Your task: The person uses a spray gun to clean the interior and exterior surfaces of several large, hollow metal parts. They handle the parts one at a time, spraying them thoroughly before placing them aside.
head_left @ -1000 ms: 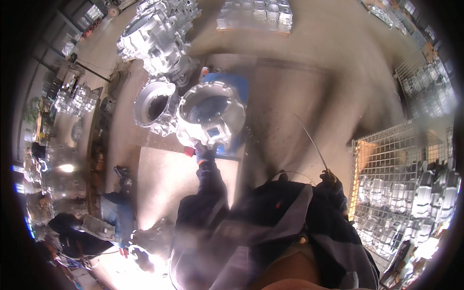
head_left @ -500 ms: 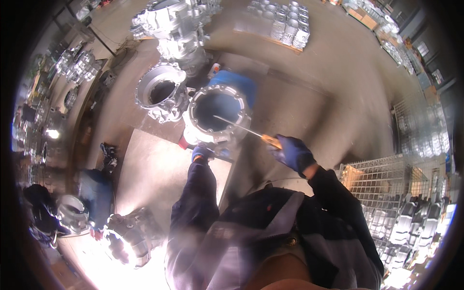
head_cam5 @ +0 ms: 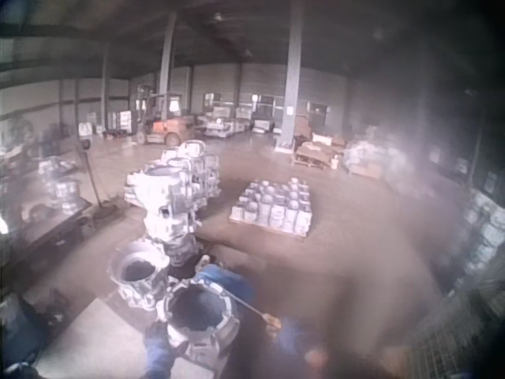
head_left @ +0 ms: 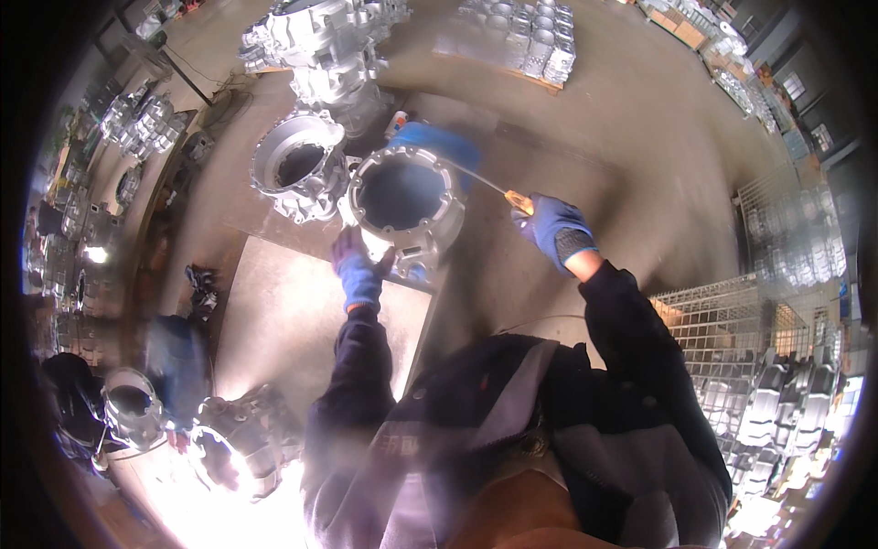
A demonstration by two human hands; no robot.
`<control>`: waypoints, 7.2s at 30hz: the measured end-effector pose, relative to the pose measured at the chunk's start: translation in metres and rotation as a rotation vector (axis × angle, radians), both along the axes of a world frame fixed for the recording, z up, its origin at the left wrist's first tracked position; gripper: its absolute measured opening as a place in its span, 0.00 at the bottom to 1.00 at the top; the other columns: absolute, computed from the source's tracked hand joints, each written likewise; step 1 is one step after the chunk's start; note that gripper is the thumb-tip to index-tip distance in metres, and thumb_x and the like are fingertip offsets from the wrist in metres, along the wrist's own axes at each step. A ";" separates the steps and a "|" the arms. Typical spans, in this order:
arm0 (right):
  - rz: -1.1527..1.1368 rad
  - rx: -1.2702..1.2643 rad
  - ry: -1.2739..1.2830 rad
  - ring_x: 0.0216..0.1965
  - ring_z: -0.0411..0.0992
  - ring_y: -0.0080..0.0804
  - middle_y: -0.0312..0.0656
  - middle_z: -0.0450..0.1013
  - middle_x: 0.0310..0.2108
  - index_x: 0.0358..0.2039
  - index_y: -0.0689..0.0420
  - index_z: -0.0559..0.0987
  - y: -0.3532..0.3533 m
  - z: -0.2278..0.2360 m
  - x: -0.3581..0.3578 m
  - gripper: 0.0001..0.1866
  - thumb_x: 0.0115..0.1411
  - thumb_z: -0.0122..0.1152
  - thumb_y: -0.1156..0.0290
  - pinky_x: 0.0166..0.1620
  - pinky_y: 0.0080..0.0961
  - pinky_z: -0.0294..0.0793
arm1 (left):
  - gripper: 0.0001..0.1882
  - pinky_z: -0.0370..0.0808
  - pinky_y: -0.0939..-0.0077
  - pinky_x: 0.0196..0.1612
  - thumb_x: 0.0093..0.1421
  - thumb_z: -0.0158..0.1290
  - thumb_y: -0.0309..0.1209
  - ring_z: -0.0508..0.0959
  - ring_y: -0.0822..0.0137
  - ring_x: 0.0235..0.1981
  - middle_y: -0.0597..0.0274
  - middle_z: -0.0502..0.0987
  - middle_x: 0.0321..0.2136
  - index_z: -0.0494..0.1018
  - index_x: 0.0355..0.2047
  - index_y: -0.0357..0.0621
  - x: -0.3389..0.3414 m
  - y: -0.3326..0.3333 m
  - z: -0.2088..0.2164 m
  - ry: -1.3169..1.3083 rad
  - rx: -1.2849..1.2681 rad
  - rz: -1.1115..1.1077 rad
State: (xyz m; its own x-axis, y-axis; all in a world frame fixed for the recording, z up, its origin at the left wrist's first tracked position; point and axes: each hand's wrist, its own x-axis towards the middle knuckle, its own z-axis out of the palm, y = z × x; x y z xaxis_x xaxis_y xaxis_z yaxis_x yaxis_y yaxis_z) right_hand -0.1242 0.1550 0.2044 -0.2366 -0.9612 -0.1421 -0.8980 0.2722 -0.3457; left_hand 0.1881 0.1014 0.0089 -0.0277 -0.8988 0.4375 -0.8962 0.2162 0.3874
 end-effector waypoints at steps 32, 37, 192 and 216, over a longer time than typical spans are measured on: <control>-0.103 -0.122 -0.149 0.30 0.75 0.50 0.50 0.75 0.25 0.31 0.55 0.74 0.107 -0.097 -0.049 0.15 0.58 0.56 0.55 0.35 0.41 0.72 | 0.47 0.69 0.64 0.54 0.41 0.62 0.63 0.73 0.49 0.52 0.45 0.74 0.49 0.70 0.52 0.38 -0.125 -0.153 -0.038 -0.016 0.566 -0.259; -0.071 -0.130 -0.196 0.30 0.75 0.50 0.48 0.75 0.26 0.31 0.54 0.74 0.106 -0.105 -0.049 0.15 0.59 0.55 0.54 0.35 0.41 0.72 | 0.40 0.71 0.61 0.52 0.45 0.61 0.59 0.75 0.48 0.48 0.47 0.76 0.46 0.73 0.49 0.41 -0.076 -0.103 0.001 -0.430 0.593 -0.415; 0.404 0.487 -0.433 0.37 0.75 0.32 0.41 0.77 0.40 0.52 0.51 0.75 -0.020 -0.014 -0.004 0.18 0.61 0.56 0.64 0.42 0.25 0.72 | 0.19 0.71 0.71 0.50 0.58 0.54 0.28 0.75 0.62 0.45 0.52 0.76 0.43 0.70 0.49 0.32 0.032 0.028 -0.043 0.775 0.041 0.590; -0.292 0.188 -1.506 0.26 0.75 0.26 0.38 0.74 0.33 0.48 0.61 0.72 0.141 -0.197 -0.142 0.16 0.59 0.51 0.72 0.29 0.21 0.76 | 0.24 0.73 0.63 0.42 0.43 0.65 0.52 0.79 0.53 0.38 0.56 0.81 0.33 0.80 0.34 0.48 -0.156 -0.060 -0.004 -0.056 0.533 -0.062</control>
